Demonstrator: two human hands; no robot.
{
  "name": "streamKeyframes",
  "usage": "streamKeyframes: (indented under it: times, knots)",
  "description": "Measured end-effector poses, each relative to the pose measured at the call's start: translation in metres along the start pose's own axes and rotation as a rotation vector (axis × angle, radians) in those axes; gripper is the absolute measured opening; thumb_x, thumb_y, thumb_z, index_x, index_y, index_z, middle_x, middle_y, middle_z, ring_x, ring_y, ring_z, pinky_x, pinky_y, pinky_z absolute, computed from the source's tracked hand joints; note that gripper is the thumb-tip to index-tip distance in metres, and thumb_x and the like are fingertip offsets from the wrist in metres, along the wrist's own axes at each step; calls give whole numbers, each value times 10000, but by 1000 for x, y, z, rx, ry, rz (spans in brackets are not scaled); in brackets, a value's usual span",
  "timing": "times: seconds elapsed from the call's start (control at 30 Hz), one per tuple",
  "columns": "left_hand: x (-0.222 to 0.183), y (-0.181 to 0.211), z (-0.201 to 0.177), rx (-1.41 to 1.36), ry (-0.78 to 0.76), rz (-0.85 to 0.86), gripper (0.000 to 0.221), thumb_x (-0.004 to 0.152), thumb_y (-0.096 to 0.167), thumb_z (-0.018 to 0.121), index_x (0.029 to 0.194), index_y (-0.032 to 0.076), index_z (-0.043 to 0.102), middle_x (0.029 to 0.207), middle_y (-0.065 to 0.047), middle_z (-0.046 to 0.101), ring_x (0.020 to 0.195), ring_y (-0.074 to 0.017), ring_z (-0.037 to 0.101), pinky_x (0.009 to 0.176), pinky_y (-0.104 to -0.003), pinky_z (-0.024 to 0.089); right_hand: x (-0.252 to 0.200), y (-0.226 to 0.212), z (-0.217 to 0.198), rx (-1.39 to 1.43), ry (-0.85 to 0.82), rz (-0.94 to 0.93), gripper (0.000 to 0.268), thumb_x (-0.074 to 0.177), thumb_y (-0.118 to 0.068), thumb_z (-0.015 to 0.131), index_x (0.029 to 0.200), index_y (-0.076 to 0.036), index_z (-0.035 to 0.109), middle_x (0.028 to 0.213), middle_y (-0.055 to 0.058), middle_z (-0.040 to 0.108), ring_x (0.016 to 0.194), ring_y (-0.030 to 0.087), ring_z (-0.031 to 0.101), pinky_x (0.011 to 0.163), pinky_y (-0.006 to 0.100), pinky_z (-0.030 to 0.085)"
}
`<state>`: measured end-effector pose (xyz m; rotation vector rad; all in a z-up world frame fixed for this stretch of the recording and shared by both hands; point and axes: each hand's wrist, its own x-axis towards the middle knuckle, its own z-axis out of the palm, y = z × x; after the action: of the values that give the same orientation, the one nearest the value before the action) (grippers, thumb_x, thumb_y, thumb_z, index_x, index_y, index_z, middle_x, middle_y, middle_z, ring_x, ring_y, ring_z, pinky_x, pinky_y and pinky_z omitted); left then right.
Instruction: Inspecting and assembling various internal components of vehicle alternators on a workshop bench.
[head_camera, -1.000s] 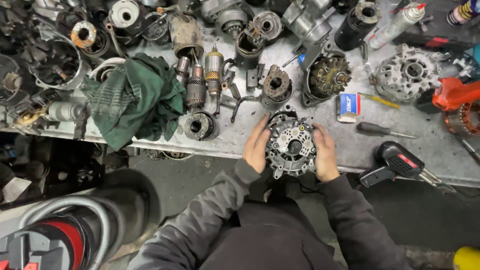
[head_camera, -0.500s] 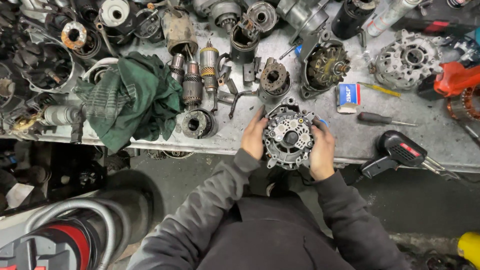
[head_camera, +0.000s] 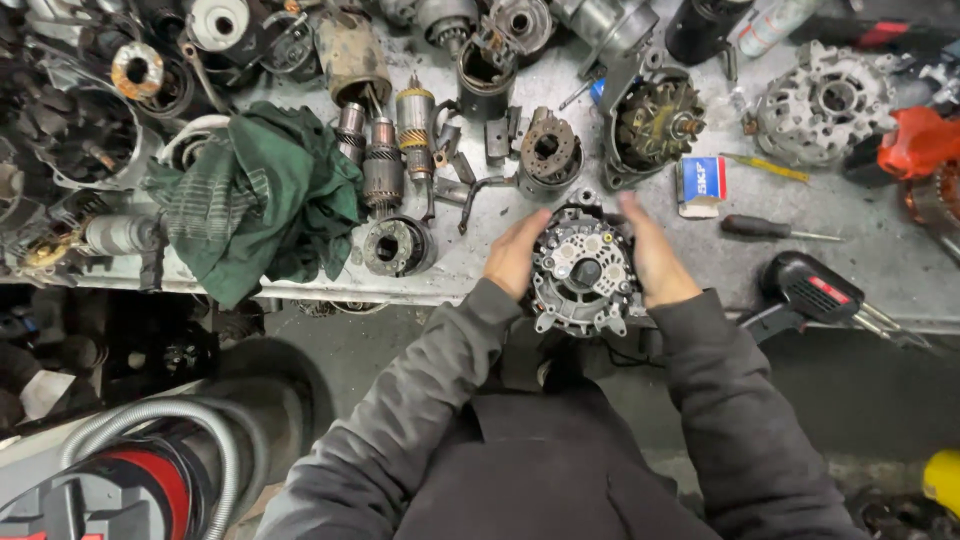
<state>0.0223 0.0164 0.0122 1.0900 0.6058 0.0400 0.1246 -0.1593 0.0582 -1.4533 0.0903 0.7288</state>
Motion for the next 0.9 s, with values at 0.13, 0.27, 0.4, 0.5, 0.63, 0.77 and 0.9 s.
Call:
streamKeyframes:
  times: [0.13, 0.27, 0.4, 0.5, 0.63, 0.77, 0.9]
  knots:
    - [6, -18, -5, 97, 57, 59, 606, 956, 392, 633, 1353, -66, 635, 1337, -168, 694, 1235, -202, 618, 1092, -296, 412, 7, 2, 4, -108, 0, 183, 671, 1006, -532, 509, 1279, 62, 661, 1179, 117, 732, 989, 168, 671, 902, 321, 535]
    - [5, -17, -8, 98, 20, 60, 590, 977, 373, 616, 1367, -70, 623, 1323, -173, 703, 1227, -207, 621, 1090, -300, 419, 10, 0, 0, -262, 69, 163, 725, 1023, -576, 488, 1202, 94, 703, 1132, 144, 743, 941, 158, 653, 859, 321, 533]
    - [-2, -16, -10, -23, -68, 63, 544, 1020, 299, 571, 1412, -78, 574, 1355, -171, 669, 1249, -207, 595, 1109, -308, 411, 10, 0, -2, -432, -1, 95, 700, 1027, -577, 485, 1250, 67, 647, 1153, 131, 741, 986, 137, 666, 895, 309, 521]
    - [-2, -10, -10, -34, -112, 96, 527, 1042, 275, 536, 1432, -79, 556, 1387, -163, 646, 1286, -202, 573, 1133, -301, 391, 12, -2, 2, -278, -89, 135, 640, 1023, -540, 499, 1285, 31, 618, 1165, 104, 735, 1003, 140, 680, 908, 319, 530]
    - [-9, -7, -11, -12, -138, 105, 526, 1058, 279, 502, 1451, -69, 533, 1421, -157, 619, 1326, -195, 545, 1152, -293, 367, 2, -10, 15, 144, -168, 341, 500, 1014, -444, 526, 1248, -16, 636, 1100, 85, 743, 938, 187, 699, 861, 365, 563]
    - [-13, 6, -3, -58, -153, 72, 513, 1056, 270, 491, 1447, -58, 533, 1401, -160, 626, 1304, -198, 559, 1141, -295, 382, 3, -2, 7, 199, -67, 346, 414, 1013, -375, 553, 1227, -36, 651, 1083, 68, 742, 920, 171, 700, 845, 349, 565]
    - [-20, 10, -4, 21, -52, 114, 466, 1018, 193, 497, 1385, -78, 592, 1303, -179, 690, 1215, -210, 619, 1089, -303, 441, 2, 7, 6, 169, 22, 225, 343, 988, -260, 609, 1195, 3, 681, 1078, 73, 732, 934, 155, 698, 853, 330, 559]
